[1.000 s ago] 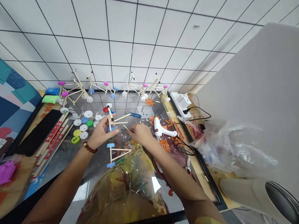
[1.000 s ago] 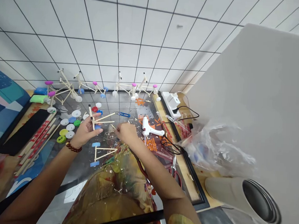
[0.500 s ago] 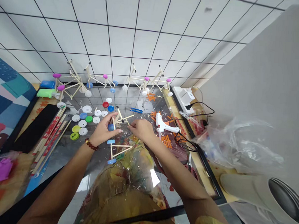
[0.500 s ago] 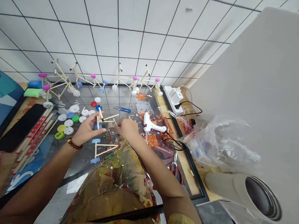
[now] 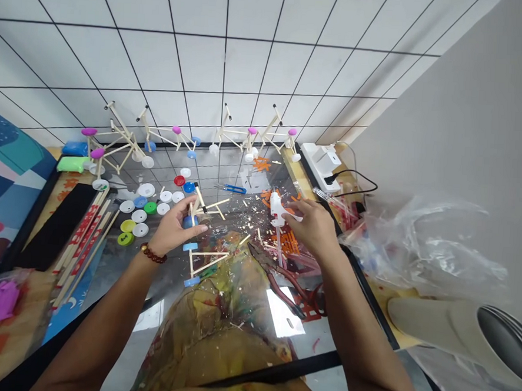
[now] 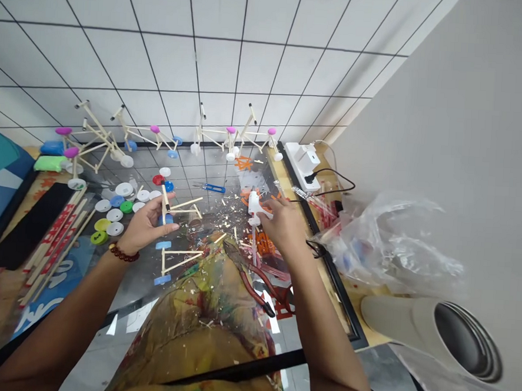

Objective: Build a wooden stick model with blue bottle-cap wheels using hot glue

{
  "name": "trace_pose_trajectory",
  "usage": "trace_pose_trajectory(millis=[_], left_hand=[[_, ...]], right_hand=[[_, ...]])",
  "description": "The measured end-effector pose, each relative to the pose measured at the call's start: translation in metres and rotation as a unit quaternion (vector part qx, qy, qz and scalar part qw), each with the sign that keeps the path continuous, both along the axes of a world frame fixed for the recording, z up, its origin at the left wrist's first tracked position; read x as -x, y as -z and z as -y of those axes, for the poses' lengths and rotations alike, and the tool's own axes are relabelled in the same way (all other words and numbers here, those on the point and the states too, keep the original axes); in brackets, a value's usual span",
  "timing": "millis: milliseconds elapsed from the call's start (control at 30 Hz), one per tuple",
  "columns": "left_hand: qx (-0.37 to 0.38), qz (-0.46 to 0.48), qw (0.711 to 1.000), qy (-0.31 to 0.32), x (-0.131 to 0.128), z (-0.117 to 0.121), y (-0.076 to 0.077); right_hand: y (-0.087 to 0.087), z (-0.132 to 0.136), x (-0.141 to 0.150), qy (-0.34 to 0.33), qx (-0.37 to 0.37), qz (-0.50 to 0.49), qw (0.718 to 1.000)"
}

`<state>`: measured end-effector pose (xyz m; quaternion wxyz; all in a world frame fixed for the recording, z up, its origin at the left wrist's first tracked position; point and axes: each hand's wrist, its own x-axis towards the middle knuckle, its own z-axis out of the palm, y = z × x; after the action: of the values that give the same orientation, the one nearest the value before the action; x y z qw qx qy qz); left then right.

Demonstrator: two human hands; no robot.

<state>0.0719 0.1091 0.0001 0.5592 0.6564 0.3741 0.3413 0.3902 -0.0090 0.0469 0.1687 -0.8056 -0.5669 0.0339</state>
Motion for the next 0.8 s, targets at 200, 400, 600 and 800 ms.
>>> trace_pose_trajectory(millis=[200, 400, 600, 800], left_hand=[[-0.021, -0.016, 1.000, -0.005, -0.001, 0.001, -0.001], [-0.026, 0.000, 1.000, -0.015, -0.003, 0.002, 0.002], [-0.029, 0.017, 0.999, -0.004, -0.003, -0.001, 0.005], [-0.023, 0.049, 0.999, 0.004, -0.004, -0.002, 0.004]], right_hand=[[0.017, 0.001, -0.014, -0.052, 0.039, 0.000, 0.998], [0.010, 0.007, -0.019, -0.087, 0.080, -0.023, 0.993], [0.012, 0.008, -0.016, -0.028, 0.121, 0.001, 0.992], [0.019, 0.006, -0.013, 0.002, 0.135, 0.023, 0.991]])
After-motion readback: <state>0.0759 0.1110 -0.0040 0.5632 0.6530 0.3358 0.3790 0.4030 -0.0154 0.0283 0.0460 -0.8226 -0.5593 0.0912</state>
